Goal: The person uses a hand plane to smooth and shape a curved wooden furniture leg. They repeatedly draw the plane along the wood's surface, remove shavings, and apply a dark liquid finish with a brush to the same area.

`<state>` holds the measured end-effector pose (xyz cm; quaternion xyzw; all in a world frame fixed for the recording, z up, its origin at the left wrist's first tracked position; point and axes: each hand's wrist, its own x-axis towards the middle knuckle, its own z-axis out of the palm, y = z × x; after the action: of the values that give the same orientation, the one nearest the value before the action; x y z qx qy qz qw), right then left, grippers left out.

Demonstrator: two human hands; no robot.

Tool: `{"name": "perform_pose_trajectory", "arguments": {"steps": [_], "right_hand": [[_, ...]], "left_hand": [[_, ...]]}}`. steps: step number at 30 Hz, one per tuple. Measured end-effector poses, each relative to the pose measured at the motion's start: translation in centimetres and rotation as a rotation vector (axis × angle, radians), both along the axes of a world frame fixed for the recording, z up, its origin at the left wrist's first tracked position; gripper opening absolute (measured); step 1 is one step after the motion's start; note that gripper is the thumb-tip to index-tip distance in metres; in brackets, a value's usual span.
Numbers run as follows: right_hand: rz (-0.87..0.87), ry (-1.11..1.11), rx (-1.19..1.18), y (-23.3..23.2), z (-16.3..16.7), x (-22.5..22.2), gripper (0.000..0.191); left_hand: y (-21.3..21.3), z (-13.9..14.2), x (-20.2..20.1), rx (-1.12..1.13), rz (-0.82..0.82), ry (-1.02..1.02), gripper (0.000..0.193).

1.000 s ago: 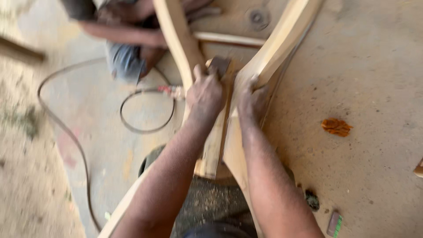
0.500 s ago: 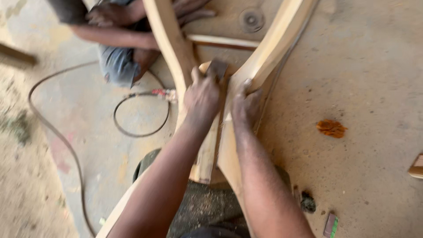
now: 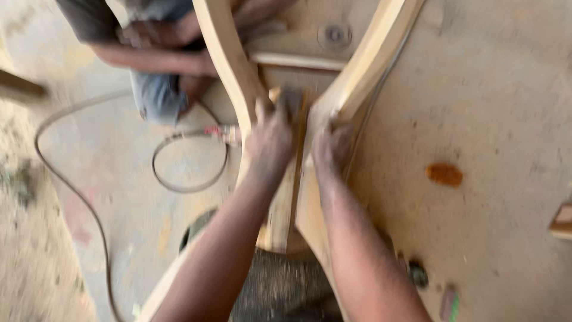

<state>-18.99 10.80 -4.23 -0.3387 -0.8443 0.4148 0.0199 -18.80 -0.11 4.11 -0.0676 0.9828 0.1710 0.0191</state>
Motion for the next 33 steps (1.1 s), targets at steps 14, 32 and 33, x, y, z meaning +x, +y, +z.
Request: {"name": "perform_pose_trajectory", "arguments": {"steps": [14,32,33], "right_hand": [[0.016,0.046,-0.126,0.1,3.2,-0.5,0.069],[0.036,0.168,-0.123,0.6,-0.5,-0.7,0.067],[0.036,0.220,-0.091,0.4,-0.6,-0.4,0.068]], "left_hand": [[-0.7,1.1,2.3,-0.020,-0.016,-0.205,0.056],[-0.2,-0.5,2.4,-0.014,0.007,-0.158,0.064],[0.0,-0.3,1.6,0.036,0.034,-0.111,0.067]]}}
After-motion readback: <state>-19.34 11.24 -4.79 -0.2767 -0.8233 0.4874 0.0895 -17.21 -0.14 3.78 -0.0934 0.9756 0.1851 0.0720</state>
